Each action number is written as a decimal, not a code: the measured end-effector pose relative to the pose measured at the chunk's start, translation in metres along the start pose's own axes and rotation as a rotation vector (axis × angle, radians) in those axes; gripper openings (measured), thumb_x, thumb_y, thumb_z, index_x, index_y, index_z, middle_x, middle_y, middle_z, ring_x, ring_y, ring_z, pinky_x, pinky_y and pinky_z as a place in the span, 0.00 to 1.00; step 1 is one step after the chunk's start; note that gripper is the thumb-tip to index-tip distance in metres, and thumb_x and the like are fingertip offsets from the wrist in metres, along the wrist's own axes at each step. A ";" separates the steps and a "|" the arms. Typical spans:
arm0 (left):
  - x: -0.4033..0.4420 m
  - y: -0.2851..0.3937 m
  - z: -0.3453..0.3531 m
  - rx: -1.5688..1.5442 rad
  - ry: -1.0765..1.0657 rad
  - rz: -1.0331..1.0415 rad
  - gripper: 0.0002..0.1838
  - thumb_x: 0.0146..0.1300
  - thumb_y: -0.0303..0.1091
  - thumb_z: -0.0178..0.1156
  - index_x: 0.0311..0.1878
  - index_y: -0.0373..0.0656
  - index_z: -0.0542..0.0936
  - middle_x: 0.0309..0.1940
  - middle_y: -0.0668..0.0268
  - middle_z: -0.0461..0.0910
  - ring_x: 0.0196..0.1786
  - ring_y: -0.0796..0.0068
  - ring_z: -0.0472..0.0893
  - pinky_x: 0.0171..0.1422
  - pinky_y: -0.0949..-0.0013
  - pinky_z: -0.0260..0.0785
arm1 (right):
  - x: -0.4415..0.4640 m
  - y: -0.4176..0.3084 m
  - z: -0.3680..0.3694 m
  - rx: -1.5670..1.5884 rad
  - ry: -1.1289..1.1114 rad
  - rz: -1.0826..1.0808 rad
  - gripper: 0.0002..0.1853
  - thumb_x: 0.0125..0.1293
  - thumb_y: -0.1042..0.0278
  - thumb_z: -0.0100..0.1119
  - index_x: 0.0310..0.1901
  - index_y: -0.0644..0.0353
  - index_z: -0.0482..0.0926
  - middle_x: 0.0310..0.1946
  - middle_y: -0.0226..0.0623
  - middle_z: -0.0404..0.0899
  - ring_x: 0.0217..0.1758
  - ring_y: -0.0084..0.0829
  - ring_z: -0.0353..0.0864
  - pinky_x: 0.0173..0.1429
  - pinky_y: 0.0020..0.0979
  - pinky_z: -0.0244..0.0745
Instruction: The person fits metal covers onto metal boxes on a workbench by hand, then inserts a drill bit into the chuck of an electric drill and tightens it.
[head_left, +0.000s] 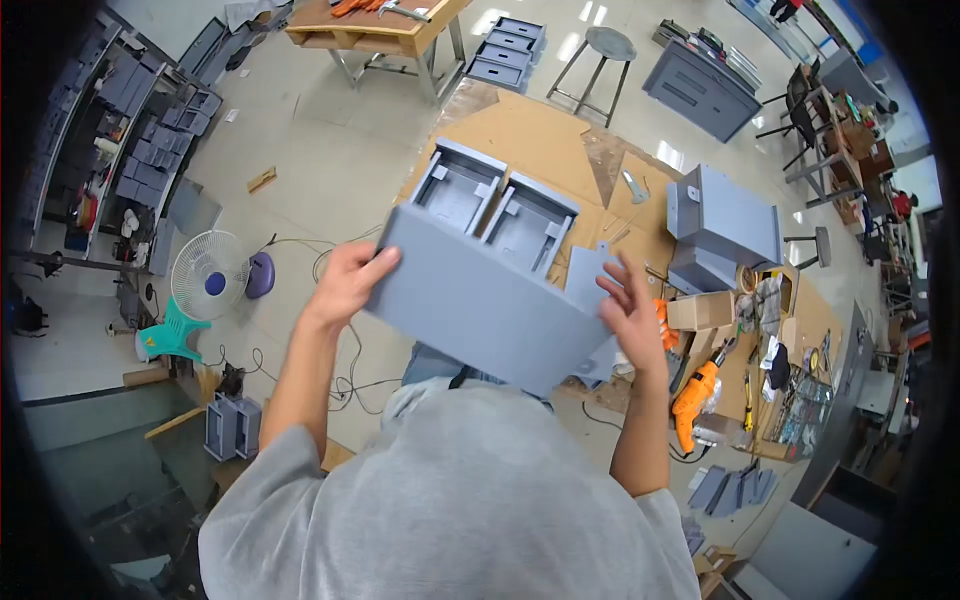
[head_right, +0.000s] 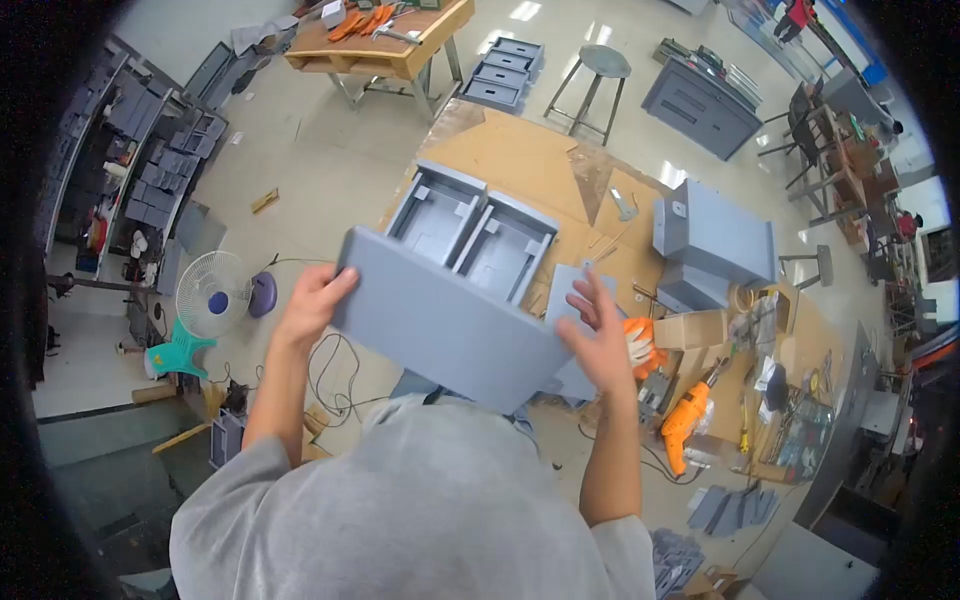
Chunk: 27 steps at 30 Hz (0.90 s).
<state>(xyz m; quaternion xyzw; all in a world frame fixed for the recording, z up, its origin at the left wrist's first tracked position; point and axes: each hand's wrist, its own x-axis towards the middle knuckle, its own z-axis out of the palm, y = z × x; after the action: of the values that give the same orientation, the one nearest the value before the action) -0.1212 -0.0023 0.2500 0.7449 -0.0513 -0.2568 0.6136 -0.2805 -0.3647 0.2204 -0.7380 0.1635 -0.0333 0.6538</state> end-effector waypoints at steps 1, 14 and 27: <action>0.010 0.001 -0.002 -0.059 -0.018 -0.014 0.18 0.67 0.45 0.62 0.35 0.36 0.83 0.27 0.71 0.80 0.32 0.85 0.75 0.36 0.76 0.67 | -0.002 0.002 0.004 0.240 0.020 0.033 0.44 0.62 0.50 0.65 0.73 0.62 0.56 0.67 0.49 0.66 0.68 0.42 0.69 0.67 0.44 0.66; 0.100 -0.042 -0.038 -0.630 -0.160 -0.088 0.20 0.70 0.47 0.59 0.48 0.35 0.81 0.39 0.65 0.84 0.40 0.78 0.82 0.46 0.73 0.75 | 0.014 -0.047 0.089 0.217 0.022 0.175 0.27 0.56 0.70 0.69 0.57 0.68 0.73 0.42 0.43 0.82 0.40 0.37 0.84 0.45 0.38 0.83; 0.080 -0.039 -0.059 0.599 0.123 0.612 0.31 0.51 0.35 0.72 0.60 0.38 0.75 0.49 0.58 0.79 0.51 0.60 0.79 0.59 0.63 0.72 | 0.116 -0.120 0.164 0.444 0.196 0.340 0.19 0.65 0.68 0.56 0.48 0.78 0.72 0.42 0.49 0.80 0.40 0.38 0.84 0.31 0.34 0.86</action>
<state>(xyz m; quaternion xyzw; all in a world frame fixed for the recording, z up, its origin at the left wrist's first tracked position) -0.0346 0.0282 0.1945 0.8544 -0.3055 0.0081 0.4203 -0.1040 -0.2299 0.2944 -0.5322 0.3357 -0.0293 0.7767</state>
